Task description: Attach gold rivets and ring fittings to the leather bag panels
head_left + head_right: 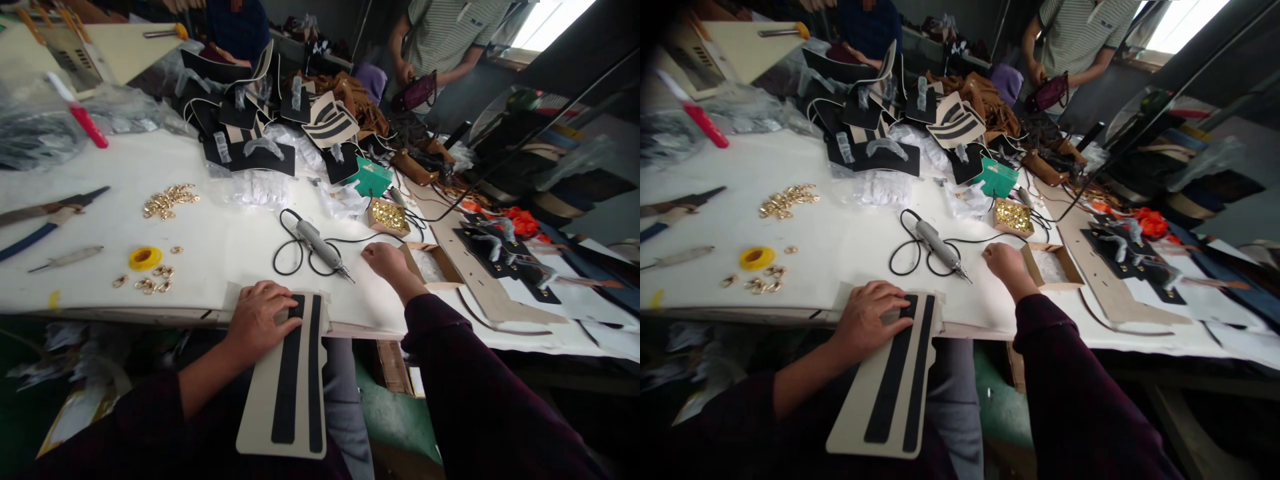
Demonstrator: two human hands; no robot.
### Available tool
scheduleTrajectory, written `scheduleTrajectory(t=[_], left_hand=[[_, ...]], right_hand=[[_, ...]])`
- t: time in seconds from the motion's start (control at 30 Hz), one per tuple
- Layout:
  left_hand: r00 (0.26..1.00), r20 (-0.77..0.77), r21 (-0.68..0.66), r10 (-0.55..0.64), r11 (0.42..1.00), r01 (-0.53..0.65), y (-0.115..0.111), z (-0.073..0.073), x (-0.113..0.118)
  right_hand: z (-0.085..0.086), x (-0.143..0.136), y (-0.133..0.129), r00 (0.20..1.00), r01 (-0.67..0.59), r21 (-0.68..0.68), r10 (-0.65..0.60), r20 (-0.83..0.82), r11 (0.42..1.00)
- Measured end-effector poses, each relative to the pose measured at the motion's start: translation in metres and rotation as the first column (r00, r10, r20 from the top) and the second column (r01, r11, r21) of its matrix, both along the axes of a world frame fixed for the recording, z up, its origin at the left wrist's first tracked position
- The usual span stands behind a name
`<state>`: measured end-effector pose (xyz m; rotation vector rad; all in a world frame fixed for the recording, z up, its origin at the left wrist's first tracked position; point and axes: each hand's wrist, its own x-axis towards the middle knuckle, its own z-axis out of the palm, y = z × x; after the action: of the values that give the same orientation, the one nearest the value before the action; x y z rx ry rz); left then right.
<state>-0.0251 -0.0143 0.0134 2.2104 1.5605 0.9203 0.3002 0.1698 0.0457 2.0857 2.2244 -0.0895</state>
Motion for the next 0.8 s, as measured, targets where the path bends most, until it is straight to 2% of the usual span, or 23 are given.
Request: scheduleTrajectory(t=[0.2,0.5,0.67,0.73,0.8], left_hand=[[1.000,0.003,0.000,0.000,1.000,0.000,-0.001,-0.002,-0.001],[1.000,-0.004,0.005,0.002,1.000,-0.002,-0.001,-0.001,0.000],[1.000,-0.004,0.015,0.003,1.000,-0.003,-0.002,-0.002,-0.001],[1.000,-0.005,0.017,0.000,1.000,0.000,-0.002,-0.003,-0.001],[1.000,-0.006,0.017,-0.003,1.000,0.003,-0.002,-0.003,-0.001]], right_hand=[[-0.013,-0.007,-0.014,0.998,-0.003,0.133,-0.004,0.056,0.991],[-0.027,-0.004,-0.019,0.998,0.061,0.260,-0.063,-0.003,0.964],[-0.023,0.000,-0.020,0.964,0.146,0.287,-0.071,-0.258,0.947],[-0.015,-0.001,-0.030,0.937,0.174,0.279,-0.071,-0.341,0.944],[-0.004,-0.008,-0.051,0.858,0.203,0.230,-0.060,-0.510,0.952]])
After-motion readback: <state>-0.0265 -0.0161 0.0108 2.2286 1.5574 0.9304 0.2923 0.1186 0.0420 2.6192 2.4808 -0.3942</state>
